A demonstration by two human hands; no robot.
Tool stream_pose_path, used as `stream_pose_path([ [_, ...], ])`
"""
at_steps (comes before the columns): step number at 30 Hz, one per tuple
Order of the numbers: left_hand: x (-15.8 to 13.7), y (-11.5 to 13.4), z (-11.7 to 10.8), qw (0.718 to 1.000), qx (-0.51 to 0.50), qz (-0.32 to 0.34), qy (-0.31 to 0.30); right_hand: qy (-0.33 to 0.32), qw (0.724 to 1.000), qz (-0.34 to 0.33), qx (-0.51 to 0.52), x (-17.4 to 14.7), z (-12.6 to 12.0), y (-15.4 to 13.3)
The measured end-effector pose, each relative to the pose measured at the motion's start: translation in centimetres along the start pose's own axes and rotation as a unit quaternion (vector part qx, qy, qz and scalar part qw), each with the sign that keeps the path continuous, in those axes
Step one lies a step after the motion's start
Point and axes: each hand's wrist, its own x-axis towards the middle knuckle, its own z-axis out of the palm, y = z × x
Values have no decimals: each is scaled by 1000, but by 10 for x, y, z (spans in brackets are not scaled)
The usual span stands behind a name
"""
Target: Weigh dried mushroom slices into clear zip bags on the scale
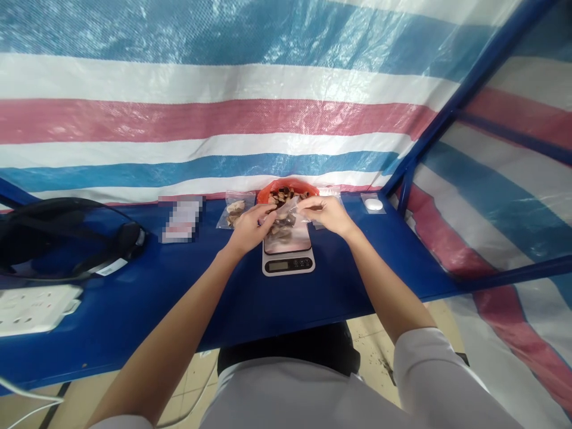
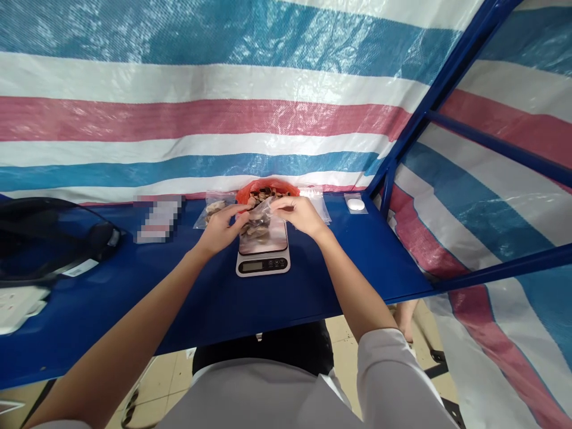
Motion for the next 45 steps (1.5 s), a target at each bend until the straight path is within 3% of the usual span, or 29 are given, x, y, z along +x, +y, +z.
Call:
stream_pose_path([
  [7, 27, 13, -8, 980, -162, -109, -44, -54, 992, -82, -82, 23, -3, -34],
  [11, 34, 11, -7, 971, -211, -102, -52, -66, 988, -99, -102, 28, -5, -45],
  [16, 34, 6, 0, 961, -257, -106, 3, -40, 993, -94, -66, 29, -10, -37],
  [20, 30, 6, 11, 933, -323, -143, 76, 43, 997, -70, 6, 25, -10, -19],
  [25, 24, 14, 24, 903, -345, -197, 160, 120, 984, 33, 128, 18, 8, 4],
  [28, 19, 22, 28, 885, -376, -227, 155, 114, 980, 69, 150, 15, 20, 11],
  [31, 15, 28, 29, 873, -395, -248, 143, 120, 978, 64, 156, 16, 28, 12],
  [36, 17, 25, 29, 884, -386, -241, 107, 138, 963, 75, 217, 17, 33, 11],
  [40, 21, 15, 33, 885, -400, -202, 125, 150, 949, 100, 257, 17, 36, 17],
  [45, 22, 3, 35, 887, -402, -197, 116, 170, 943, 119, 262, 15, 41, 28],
])
